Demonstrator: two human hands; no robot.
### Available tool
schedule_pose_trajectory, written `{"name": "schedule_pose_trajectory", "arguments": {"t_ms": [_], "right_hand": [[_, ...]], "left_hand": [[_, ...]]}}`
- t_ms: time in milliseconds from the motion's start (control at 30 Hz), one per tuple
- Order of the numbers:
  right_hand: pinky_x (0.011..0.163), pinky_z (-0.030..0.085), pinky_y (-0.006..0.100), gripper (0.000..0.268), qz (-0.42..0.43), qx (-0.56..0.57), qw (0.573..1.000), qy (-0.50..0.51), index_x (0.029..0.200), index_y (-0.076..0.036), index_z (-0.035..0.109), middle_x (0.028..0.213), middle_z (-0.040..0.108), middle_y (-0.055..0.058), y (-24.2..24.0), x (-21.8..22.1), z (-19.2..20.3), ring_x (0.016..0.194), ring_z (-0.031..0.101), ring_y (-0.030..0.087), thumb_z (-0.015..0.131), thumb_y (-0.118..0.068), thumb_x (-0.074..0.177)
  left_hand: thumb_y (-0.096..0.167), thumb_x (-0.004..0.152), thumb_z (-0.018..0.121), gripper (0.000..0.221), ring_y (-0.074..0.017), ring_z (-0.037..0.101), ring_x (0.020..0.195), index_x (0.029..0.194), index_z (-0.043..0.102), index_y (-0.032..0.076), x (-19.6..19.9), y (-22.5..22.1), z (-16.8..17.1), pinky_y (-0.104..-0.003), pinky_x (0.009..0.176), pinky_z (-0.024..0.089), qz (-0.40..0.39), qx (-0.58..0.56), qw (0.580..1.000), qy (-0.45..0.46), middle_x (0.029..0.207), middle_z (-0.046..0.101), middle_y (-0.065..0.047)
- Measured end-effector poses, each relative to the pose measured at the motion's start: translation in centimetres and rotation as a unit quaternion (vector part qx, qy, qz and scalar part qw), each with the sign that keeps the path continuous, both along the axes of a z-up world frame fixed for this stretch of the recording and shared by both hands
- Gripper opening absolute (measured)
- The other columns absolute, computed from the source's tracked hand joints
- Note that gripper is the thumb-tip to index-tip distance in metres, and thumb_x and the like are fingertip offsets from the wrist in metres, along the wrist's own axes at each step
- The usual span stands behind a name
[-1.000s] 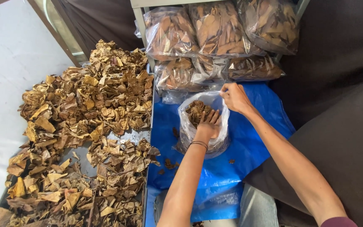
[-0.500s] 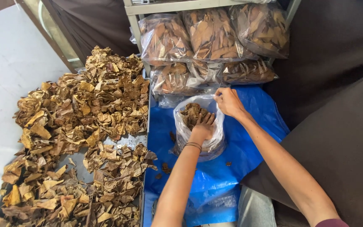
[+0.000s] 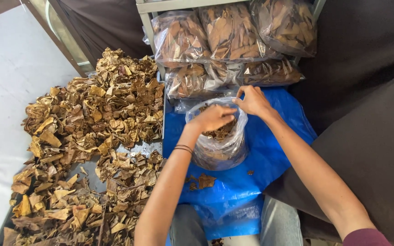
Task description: Stuffing dried leaves into plastic bags from a large pile on a tarp
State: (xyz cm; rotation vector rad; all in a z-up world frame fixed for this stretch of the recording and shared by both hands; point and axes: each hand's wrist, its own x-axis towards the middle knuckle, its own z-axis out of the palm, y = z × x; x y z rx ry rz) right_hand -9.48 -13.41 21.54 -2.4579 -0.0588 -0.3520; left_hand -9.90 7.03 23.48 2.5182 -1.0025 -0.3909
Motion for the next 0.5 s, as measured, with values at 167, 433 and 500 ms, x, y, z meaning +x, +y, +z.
{"name": "schedule_pose_trajectory", "arguments": {"t_ms": [167,433,500], "right_hand": [[0.077,0.058,0.055,0.038,0.028,0.016,0.999,0.038,0.113,0.005,0.070,0.106,0.070,0.038,0.4,-1.5,1.8,0.095,0.071,0.046,0.075,-0.027,0.094],[0.086,0.057,0.059,0.049,0.022,-0.005,0.996,0.087,0.124,-0.001,0.065,0.134,0.055,0.040,0.5,-2.5,3.2,0.108,0.068,0.048,0.074,-0.038,0.093],[0.083,0.057,0.058,0.050,0.023,-0.011,0.996,0.087,0.123,-0.002,0.065,0.134,0.055,0.039,0.4,-2.0,3.0,0.108,0.068,0.049,0.075,-0.040,0.092]], "left_hand": [[0.019,0.105,0.057,0.037,-0.0416,0.056,0.136,0.138,0.070,0.009,-0.6,2.4,1.3,-0.060,0.116,0.043,-0.025,-0.134,0.990,-0.035,0.131,0.071,-0.020],[0.014,0.103,0.059,0.033,-0.0430,0.065,0.125,0.133,0.070,0.006,-3.7,5.2,3.0,-0.060,0.105,0.053,0.017,-0.091,0.992,-0.081,0.127,0.073,-0.019],[0.014,0.103,0.060,0.033,-0.0422,0.064,0.125,0.133,0.069,0.005,-4.0,5.7,3.5,-0.059,0.105,0.054,0.022,-0.085,0.992,-0.090,0.128,0.072,-0.019]]}}
